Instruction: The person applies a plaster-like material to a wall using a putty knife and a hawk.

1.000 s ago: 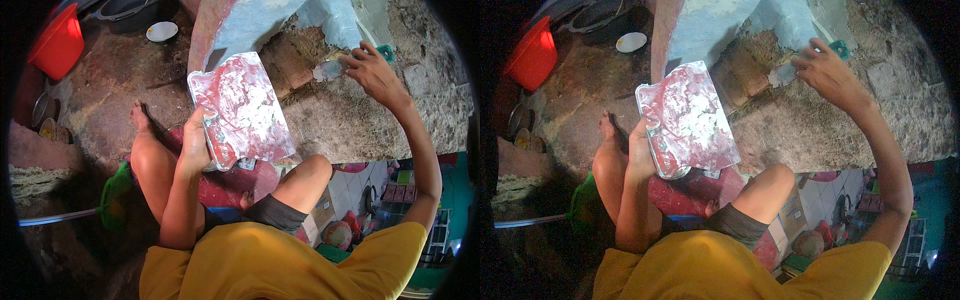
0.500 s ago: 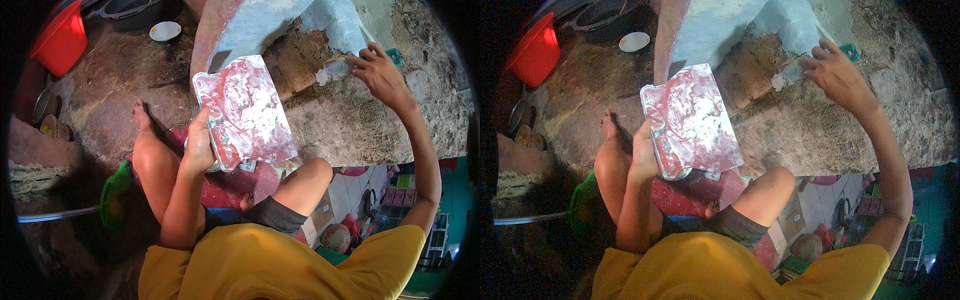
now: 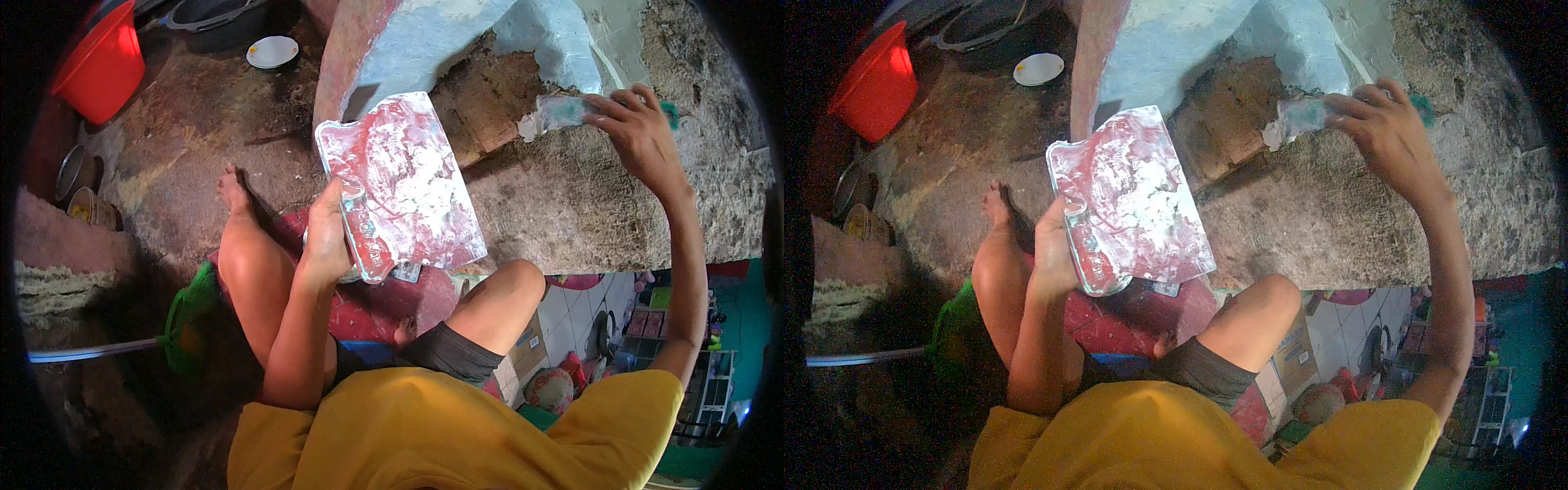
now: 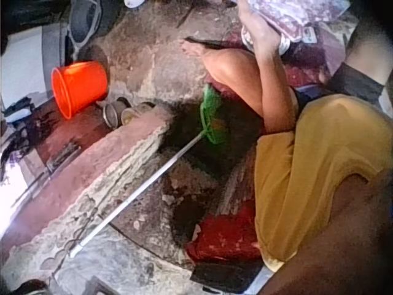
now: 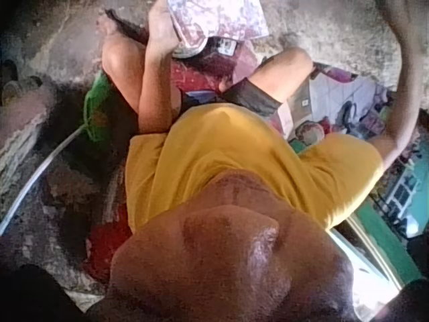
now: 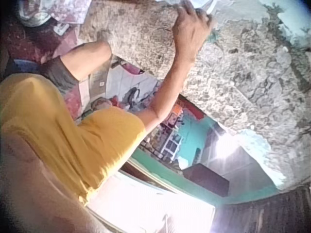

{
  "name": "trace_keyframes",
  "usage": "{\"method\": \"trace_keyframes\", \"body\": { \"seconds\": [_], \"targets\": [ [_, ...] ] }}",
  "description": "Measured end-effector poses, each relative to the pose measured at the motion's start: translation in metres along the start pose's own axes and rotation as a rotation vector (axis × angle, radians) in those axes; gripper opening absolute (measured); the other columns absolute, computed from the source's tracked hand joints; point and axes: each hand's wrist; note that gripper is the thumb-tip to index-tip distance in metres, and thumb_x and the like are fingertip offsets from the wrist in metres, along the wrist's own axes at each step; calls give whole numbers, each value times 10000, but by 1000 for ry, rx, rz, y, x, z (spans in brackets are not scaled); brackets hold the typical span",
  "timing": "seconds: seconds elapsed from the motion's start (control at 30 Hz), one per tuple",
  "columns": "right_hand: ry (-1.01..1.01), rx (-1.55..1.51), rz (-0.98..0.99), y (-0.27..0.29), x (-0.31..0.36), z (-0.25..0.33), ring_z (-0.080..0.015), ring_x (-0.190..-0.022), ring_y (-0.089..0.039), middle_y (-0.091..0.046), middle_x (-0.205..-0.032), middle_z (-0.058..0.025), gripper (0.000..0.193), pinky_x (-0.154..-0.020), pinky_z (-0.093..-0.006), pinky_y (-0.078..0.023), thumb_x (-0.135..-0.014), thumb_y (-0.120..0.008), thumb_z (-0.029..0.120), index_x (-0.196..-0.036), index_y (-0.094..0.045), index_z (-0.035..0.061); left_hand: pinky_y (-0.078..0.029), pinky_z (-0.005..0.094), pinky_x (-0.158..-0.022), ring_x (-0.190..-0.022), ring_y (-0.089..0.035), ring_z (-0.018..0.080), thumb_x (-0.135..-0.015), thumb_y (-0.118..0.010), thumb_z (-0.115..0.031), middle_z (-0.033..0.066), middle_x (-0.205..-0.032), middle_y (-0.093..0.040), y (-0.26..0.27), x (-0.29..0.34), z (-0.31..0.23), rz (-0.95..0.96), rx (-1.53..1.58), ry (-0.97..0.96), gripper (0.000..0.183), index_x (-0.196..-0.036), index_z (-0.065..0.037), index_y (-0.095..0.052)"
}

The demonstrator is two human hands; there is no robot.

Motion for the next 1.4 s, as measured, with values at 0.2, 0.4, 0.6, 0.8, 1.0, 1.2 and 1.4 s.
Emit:
{"method": "trace_keyframes", "body": {
  "seconds": [0.2, 0.4, 0.6, 0.8, 1.0, 1.2, 1.4],
  "targets": [
    [-414, -593, -314, 7, 39, 57, -233, -982, -603, -649, -1133, -43, 288, -867, -369, -441, -766, -634, 37, -1024, -700, 146, -499, 407, -863, -915, -631, 266, -892, -423, -221, 154, -1055, -627, 0, 1, -1, -41, -7, 32, 373, -1157, 19, -528],
    [-298, -1286, -329, -29, 21, 141, -279, -979, -608, -652, -1104, -120, 290, -885, -385, -427, -722, -588, 78, -985, -710, 87, -515, 421, -829, -881, -642, 265, -873, -437, -155, 165, -1023, -634, -2, -1, -5, -60, -60, 55, 339, -1131, 41, -539],
    [-271, -1279, -276, -38, 42, 131, -289, -935, -608, -646, -1112, -121, 404, -874, -386, -428, -631, -545, -38, -980, -707, 83, -514, 416, -846, -922, -638, 268, -900, -434, -141, 163, -1080, -627, 4, -2, -4, -2, -7, -36, 321, -1136, 45, -548],
    [-449, -908, -169, -46, 78, 115, -255, -900, -613, -642, -1128, -8, 461, -781, -351, -492, -614, -594, -36, -1011, -695, 175, -494, 420, -878, -946, -630, 277, -852, -489, -181, 170, -1085, -628, -5, 2, -5, 76, 29, -34, 383, -1151, 54, -536],
    [-386, -299, -131, -31, 51, 89, -243, -957, -573, -597, -1176, -1, 429, -797, -361, -490, -640, -618, 0, -1036, -663, 160, -481, 430, -899, -962, -625, 284, -856, -483, -210, 164, -1093, -625, 10, -1, -4, 30, -47, -12, 404, -1169, 40, -531],
    [-272, -56, -115, -26, 20, 77, -205, -1017, -529, -577, -1180, -30, 306, -846, -337, -442, -731, -583, 74, -1026, -663, 98, -473, 431, -912, -977, -619, 285, -869, -457, -243, 160, -1108, -618, 8, -1, -1, 83, -41, -19, 423, -1180, 36, -520],
    [-174, 86, -26, -21, 6, 74, -195, -990, -523, -589, -1131, -25, 195, -844, -326, -429, -743, -571, 99, -909, -673, 85, -478, 422, -903, -972, -621, 271, -878, -440, -244, 155, -1089, -625, 8, -1, -2, 61, -73, -26, 410, -1176, 25, -524]
  ]
}}
Point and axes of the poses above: each hand's wrist, its own x-axis away from the middle knuckle, its own y-axis out of the back of the hand, z = x × y
